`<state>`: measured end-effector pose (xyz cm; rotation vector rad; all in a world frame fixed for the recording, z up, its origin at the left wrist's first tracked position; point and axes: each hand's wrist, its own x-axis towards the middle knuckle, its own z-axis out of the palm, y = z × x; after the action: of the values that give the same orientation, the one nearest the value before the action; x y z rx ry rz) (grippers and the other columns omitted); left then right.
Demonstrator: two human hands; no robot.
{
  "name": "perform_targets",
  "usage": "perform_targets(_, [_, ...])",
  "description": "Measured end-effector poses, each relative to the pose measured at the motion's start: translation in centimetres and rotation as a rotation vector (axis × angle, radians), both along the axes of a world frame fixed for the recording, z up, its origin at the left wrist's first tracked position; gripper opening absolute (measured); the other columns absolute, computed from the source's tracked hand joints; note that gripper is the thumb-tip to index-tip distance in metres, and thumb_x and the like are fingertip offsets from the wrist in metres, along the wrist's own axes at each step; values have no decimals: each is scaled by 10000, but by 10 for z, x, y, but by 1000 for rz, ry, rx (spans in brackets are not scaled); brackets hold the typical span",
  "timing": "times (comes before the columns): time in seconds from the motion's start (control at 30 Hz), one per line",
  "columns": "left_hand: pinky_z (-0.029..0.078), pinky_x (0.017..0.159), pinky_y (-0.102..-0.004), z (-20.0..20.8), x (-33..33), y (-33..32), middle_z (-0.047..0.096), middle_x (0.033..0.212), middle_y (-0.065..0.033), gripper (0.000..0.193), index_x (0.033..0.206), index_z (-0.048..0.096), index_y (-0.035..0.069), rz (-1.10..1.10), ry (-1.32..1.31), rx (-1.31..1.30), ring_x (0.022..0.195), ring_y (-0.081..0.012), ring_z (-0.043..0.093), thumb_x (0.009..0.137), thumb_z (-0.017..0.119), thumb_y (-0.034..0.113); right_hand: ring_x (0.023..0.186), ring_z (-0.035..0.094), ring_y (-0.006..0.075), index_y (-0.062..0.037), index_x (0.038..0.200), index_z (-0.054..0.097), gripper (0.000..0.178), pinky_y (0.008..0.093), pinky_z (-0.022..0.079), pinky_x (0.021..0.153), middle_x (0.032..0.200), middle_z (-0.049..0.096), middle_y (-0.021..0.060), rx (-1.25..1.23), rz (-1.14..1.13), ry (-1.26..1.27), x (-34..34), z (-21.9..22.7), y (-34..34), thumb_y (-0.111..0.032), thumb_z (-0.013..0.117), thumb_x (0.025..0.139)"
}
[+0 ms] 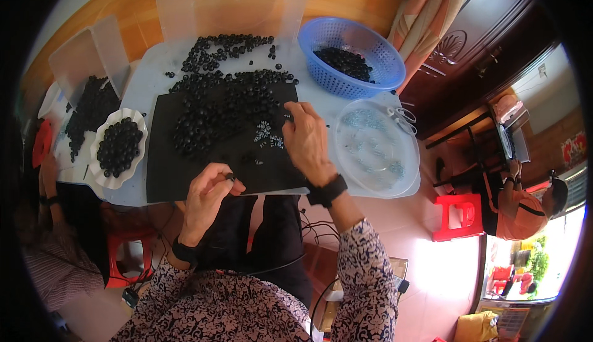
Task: Manually sort and inspect small black plastic or rubber components on a work surface.
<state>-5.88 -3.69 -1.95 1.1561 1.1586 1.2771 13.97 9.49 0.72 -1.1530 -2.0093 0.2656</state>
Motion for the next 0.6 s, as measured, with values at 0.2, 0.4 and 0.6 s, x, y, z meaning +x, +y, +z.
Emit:
perform_targets(0.2, [551,742,-257,-4,1,2,706,870,-129,136,1048,566,-15,-12,-46,13,794,-138,673,921,517,-18,763,635,371,12,899,657,157,447,510,696,891,640,201,-4,66,-200,10,-14,29,7,599,754])
perform_targets(0.4, [539,733,-255,-3,-1,2,708,869,-125,132,1041,562,-12,-17,-15,17,778,-127,663,918,515,-4,740,648,395,11,829,644,106,452,527,714,758,664,206,-101,44,-176,11,-11,41,-28,621,733])
perform_targets(0.6, [534,745,-260,-2,0,3,709,872,-125,124,1035,554,-13,-33,-82,18,783,-128,658,923,501,2,677,660,344,25,817,642,135,385,532,683,699,655,194,-189,-31,-162,14,-5,37,-64,645,715])
